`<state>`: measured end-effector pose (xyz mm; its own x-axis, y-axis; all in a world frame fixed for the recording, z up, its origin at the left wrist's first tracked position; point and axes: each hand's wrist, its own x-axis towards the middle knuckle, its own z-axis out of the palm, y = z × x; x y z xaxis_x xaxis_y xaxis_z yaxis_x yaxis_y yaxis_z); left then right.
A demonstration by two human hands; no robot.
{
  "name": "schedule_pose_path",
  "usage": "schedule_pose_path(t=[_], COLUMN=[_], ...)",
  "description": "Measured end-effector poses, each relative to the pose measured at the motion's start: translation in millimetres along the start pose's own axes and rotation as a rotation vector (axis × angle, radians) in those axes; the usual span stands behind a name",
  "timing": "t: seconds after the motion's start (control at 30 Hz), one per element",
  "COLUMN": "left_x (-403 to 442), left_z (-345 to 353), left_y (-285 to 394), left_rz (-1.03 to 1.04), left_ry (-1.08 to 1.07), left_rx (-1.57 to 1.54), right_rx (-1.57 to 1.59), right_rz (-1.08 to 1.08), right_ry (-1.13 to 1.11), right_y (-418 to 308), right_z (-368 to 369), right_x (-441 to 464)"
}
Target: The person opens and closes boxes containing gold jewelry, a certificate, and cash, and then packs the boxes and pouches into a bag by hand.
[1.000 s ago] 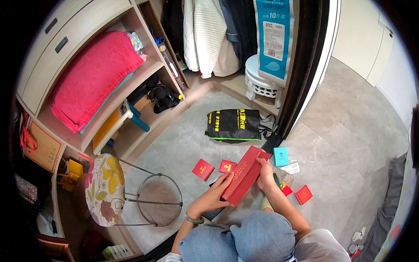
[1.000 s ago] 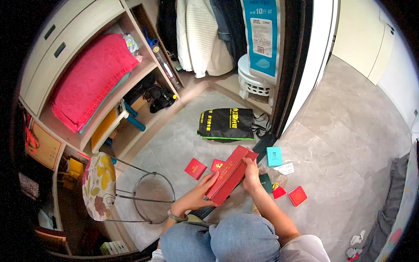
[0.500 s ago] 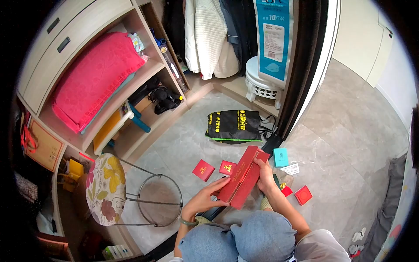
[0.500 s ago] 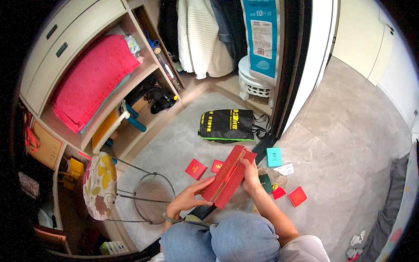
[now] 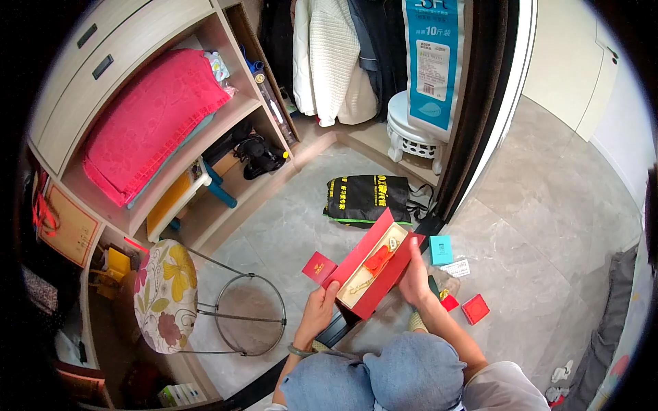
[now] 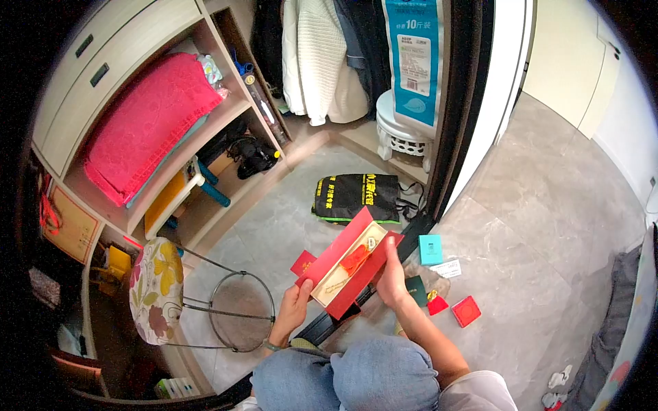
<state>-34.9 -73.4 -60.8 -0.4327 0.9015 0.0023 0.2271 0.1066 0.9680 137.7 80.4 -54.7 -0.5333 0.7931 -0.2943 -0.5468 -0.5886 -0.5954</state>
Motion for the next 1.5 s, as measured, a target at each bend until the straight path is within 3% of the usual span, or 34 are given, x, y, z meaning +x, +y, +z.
schedule_pose_path(t=[0.23, 0.47, 0.93, 1.3, 1.5], left_x=[1.9, 0.4, -0.3, -2.3, -4.9], left_z=[5.5, 6.1, 4.0, 5.1, 1.7], left_y=[-19.5, -3.3, 4.6, 22.8, 32.6], left_rz=[0.0, 0.046, 0.048, 0.09, 0.004], left_ry=[0.035, 0.043, 0.027, 0.013, -0.064], left_rx=[-0.053, -0.016, 0.01, 0.089, 0.059], right_rx=[0.052, -0.003, 0.395, 0.186, 0.065], right_rz=[0.11, 0.059, 0.178, 0.133, 0.016], right_ry=[-0.108, -0.153, -0.297, -0.323, -0.139], right_y=[-0.2, 1.9, 3.3, 15.0, 25.4], right_z=[2.5, 7.2, -1.0, -3.5, -6.3], right_x=[-1.9, -3.3, -2.5, 2.0, 5.6])
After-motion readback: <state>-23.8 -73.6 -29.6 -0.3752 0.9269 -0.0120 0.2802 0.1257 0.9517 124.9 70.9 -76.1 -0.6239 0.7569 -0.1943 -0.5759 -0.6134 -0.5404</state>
